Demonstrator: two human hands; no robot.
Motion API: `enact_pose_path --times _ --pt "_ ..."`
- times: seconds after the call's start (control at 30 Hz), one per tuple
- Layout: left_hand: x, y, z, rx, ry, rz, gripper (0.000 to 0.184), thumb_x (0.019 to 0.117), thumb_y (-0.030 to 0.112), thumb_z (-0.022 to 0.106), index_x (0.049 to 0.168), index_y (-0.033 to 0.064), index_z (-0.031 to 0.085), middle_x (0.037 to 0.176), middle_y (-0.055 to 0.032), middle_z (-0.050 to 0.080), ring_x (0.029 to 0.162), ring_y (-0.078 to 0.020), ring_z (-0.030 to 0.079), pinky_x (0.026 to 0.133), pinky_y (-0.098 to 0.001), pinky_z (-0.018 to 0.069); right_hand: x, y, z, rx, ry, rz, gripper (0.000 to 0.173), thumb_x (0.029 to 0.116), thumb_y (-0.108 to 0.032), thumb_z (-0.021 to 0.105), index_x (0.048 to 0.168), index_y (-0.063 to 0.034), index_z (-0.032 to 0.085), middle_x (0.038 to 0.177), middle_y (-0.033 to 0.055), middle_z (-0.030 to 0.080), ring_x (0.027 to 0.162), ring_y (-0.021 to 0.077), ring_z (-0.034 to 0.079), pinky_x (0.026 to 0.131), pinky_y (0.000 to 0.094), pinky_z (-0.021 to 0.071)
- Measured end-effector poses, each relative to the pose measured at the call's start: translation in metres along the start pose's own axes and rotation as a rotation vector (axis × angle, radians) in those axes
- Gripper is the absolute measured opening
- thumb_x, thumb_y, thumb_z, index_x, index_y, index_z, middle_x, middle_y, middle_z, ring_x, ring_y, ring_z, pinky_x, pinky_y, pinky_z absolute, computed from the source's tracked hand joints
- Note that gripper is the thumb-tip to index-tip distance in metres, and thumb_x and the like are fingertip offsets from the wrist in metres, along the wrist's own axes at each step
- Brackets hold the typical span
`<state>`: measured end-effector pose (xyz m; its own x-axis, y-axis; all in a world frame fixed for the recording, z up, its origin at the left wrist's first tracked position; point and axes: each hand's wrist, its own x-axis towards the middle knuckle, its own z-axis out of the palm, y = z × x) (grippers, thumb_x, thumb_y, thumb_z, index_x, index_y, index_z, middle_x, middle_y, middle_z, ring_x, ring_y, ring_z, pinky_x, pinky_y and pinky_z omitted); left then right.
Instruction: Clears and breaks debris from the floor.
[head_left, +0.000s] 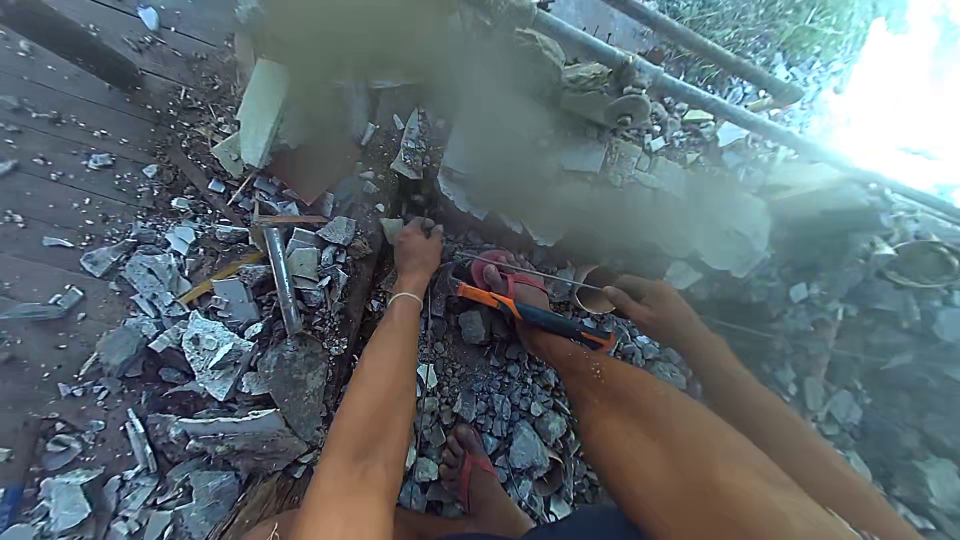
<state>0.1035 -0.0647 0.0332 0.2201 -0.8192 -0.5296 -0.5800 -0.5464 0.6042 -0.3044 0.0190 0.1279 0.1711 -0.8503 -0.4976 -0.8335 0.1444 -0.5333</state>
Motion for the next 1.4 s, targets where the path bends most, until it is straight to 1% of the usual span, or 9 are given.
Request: enact_pose_path --times 0.1,0.33,0.57,0.67,0.83,0.9,1.17,1.33,1.4 --pt "0.016 0.017 0.006 0.269 -0.098 -0.034 0.037 0.0988 0.036 0.066 0.124 0.0094 0.069 0.111 -0.0197 0.073 0.106 -0.0401 0.07 0.089 -0.0648 0.0548 0.006 0.007 0.007 0.018 -0.044 0.043 0.056 0.1007 -0.065 0.048 0.089 -0.0147 0.07 0.07 0.0002 0.061 0.064 0.0114 0.059 0.062 0.039 0.0499" --pt "0.019 0.02 0.02 0.409 -0.025 -0.033 0.025 0.1021 0.029 0.056 0.108 0.0098 0.07 0.103 -0.0177 0.074 0.1 -0.0384 0.072 0.08 -0.0629 0.0562 0.012 0.01 0.015 -0.135 -0.188 0.141 0.061 0.0982 -0.071 0.044 0.099 -0.0165 0.07 0.076 0.0045 0.066 0.072 0.0212 0.066 0.068 0.0516 0.0534" --pt "-0.002 -0.02 0.021 0.4 0.046 0.403 0.021 0.1042 0.023 0.057 0.102 0.0072 0.07 0.095 -0.0168 0.072 0.088 -0.0372 0.073 0.071 -0.0588 0.0581 0.027 0.005 0.012 -0.316 -0.218 0.167 0.052 0.1004 -0.061 0.051 0.115 -0.0152 0.072 0.117 0.0125 0.071 0.11 0.0338 0.069 0.092 0.0627 0.0543" --pt "-0.008 -0.017 0.005 0.374 -0.196 0.292 0.023 0.1033 0.031 0.06 0.097 0.0118 0.071 0.089 -0.0154 0.071 0.085 -0.0375 0.071 0.071 -0.0628 0.0551 0.044 -0.03 0.01 -0.301 -0.111 0.058 0.038 0.1032 -0.047 0.056 0.111 -0.0144 0.073 0.109 0.0108 0.072 0.101 0.0321 0.07 0.087 0.0603 0.0566" --pt "-0.017 -0.027 -0.015 0.028 -0.043 0.06 0.027 0.0976 0.028 0.07 0.12 0.0138 0.071 0.092 -0.0148 0.072 0.079 -0.0329 0.068 0.072 -0.0585 0.0557 0.089 -0.097 0.035 -0.252 -0.123 -0.243 0.03 0.1027 -0.042 0.058 0.105 -0.0163 0.073 0.101 0.0037 0.072 0.091 0.0224 0.071 0.078 0.0507 0.0601" --pt "-0.01 -0.019 -0.017 0.078 -0.093 0.071 0.036 0.096 0.028 0.072 0.128 0.0126 0.07 0.109 -0.0188 0.072 0.095 -0.0378 0.07 0.084 -0.0627 0.0557 0.105 -0.115 0.05 -0.281 -0.194 -0.285 0.034 0.1022 -0.048 0.057 0.106 -0.0178 0.072 0.1 0.0034 0.071 0.092 0.0228 0.07 0.078 0.0505 0.0596" --pt "0.034 0.019 0.01 0.171 -0.195 -0.073 0.041 0.0991 0.038 0.066 0.121 0.0029 0.068 0.113 -0.0221 0.07 0.109 -0.0391 0.068 0.094 -0.0625 0.0536 0.107 -0.115 0.09 -0.346 -0.34 -0.203 0.046 0.1009 -0.051 0.056 0.13 -0.0166 0.064 0.129 0.0147 0.061 0.123 0.0356 0.059 0.093 0.055 0.0557" --pt "0.012 0.011 -0.01 0.001 -0.059 -0.032 0.042 0.1105 0.036 0.043 0.119 0.0043 0.069 0.106 -0.02 0.071 0.102 -0.0352 0.069 0.093 -0.0599 0.053 0.101 -0.102 0.091 -0.313 -0.268 -0.061 0.045 0.0985 -0.046 0.064 0.124 -0.0089 0.063 0.121 0.0181 0.062 0.11 0.036 0.065 0.09 0.0536 0.057" --pt "0.003 0.005 -0.031 -0.004 -0.025 0.063 0.046 0.1115 0.042 0.038 0.113 0.0069 0.068 0.095 -0.0172 0.069 0.089 -0.0336 0.068 0.08 -0.0587 0.0544 0.101 -0.098 0.088 -0.347 -0.299 -0.034 0.046 0.0997 -0.048 0.061 0.121 -0.0071 0.063 0.118 0.0172 0.065 0.108 0.0356 0.067 0.089 0.0543 0.0566"
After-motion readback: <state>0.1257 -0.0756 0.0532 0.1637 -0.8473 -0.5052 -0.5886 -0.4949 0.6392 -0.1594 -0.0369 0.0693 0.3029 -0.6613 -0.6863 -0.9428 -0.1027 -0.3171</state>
